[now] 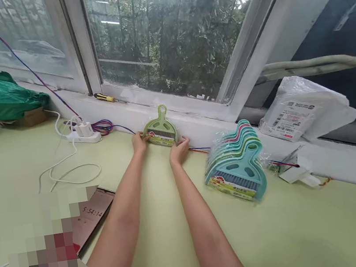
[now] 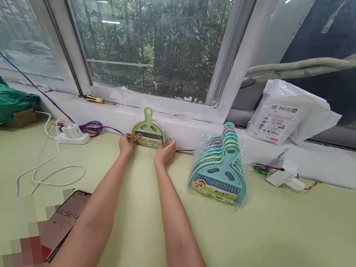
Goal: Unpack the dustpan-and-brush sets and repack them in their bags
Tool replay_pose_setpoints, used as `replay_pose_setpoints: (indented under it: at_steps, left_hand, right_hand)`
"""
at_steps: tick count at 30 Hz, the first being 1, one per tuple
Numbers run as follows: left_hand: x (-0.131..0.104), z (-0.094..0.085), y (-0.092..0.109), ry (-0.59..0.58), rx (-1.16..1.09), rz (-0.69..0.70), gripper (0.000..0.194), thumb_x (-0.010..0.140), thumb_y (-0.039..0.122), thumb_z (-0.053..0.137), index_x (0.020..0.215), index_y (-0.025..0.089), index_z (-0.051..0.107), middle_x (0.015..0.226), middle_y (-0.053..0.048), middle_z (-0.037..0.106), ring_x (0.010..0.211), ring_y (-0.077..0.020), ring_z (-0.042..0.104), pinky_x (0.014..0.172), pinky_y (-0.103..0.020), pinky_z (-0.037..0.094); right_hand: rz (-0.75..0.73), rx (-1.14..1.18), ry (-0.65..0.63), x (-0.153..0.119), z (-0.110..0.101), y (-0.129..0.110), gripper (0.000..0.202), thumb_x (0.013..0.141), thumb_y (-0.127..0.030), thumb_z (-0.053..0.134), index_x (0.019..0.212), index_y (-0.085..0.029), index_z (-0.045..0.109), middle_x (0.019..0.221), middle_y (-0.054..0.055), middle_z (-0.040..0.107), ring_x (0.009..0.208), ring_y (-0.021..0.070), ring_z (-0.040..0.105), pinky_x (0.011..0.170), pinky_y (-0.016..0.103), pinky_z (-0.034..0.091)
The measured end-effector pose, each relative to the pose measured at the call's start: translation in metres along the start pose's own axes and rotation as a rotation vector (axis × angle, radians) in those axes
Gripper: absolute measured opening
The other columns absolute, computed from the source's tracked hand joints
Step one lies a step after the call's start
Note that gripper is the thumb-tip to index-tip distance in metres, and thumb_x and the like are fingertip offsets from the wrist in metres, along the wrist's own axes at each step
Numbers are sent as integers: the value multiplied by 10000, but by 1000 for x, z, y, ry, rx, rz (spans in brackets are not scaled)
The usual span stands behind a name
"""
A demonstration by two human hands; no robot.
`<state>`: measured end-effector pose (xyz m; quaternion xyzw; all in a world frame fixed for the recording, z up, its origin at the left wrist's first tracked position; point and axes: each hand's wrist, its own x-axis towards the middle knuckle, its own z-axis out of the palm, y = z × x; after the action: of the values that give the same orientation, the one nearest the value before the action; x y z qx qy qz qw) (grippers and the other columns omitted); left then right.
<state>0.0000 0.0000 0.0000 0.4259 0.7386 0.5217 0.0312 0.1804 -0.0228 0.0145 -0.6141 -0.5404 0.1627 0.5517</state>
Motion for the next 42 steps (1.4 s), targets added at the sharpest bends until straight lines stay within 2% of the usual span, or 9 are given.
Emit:
replay_pose_setpoints:
  at_steps: [6,12,20,24,27,30,32,35,42]
  left_hand:
    - [-11,-27,8,14,102,-1,265,741,198,665,996,135,631,967,-94,582,946,-219,549,924,-383,412]
    - [-54,-39,41,266,91,69,281,863,223,542,1126,143,485,1128,-143,498,1116,-266,458,1007,-439,340]
    - [-178,-8,121,36,-170,225,239,943,372,403,826,191,507,863,-56,548,875,-192,518,859,-323,401]
    - [-243,3,152,-169,-216,261,335,932,414,411,712,192,533,798,-56,559,845,-198,520,811,-314,392]
    - [-276,3,159,-354,-200,281,351,928,415,402,721,191,574,794,-62,586,836,-207,529,768,-311,384]
    - [-290,-1,157,-542,-174,311,275,895,408,469,775,188,582,795,-61,608,784,-203,541,702,-299,380]
    - [-291,-3,153,-466,-140,300,199,868,372,525,873,178,571,881,-85,621,843,-216,548,731,-307,387]
    - [-283,-4,148,-298,-91,245,244,829,328,587,1002,162,540,1036,-129,606,972,-235,539,815,-331,393]
    - [-283,-25,146,-647,-224,250,226,777,402,615,805,180,585,797,-31,639,783,-184,591,744,-306,455]
  right_hand:
    - [-316,-108,-187,-32,-31,-9,264,883,-131,333,1090,-186,488,850,79,619,839,225,589,744,304,388]
    - [-543,-221,-340,-67,-72,-8,231,888,-127,368,1017,-221,536,659,-8,565,636,163,561,649,246,353]
    - [-334,-128,-95,-112,-195,13,196,926,-262,357,1013,-210,525,787,29,595,795,184,575,810,300,385]
    - [-138,-181,293,-98,-280,50,262,909,-347,401,1110,-196,477,1188,156,545,1190,265,451,977,400,310]
    - [88,-211,304,-74,-322,85,322,867,-396,479,1130,-209,483,1230,156,550,1199,292,445,930,396,337]
    - [194,-144,60,-57,-335,109,319,821,-414,553,1073,-220,525,1070,88,655,1049,255,557,863,352,369]
    - [177,-122,-19,-54,-334,115,311,811,-418,565,1051,-223,543,1001,59,682,979,230,587,853,335,368]
    - [130,-134,63,-55,-329,117,290,805,-386,568,1035,-209,558,1053,89,671,1031,241,561,883,341,357]
    - [114,-83,62,-60,-330,121,222,748,-317,607,919,-206,521,993,105,654,918,234,579,816,330,401]
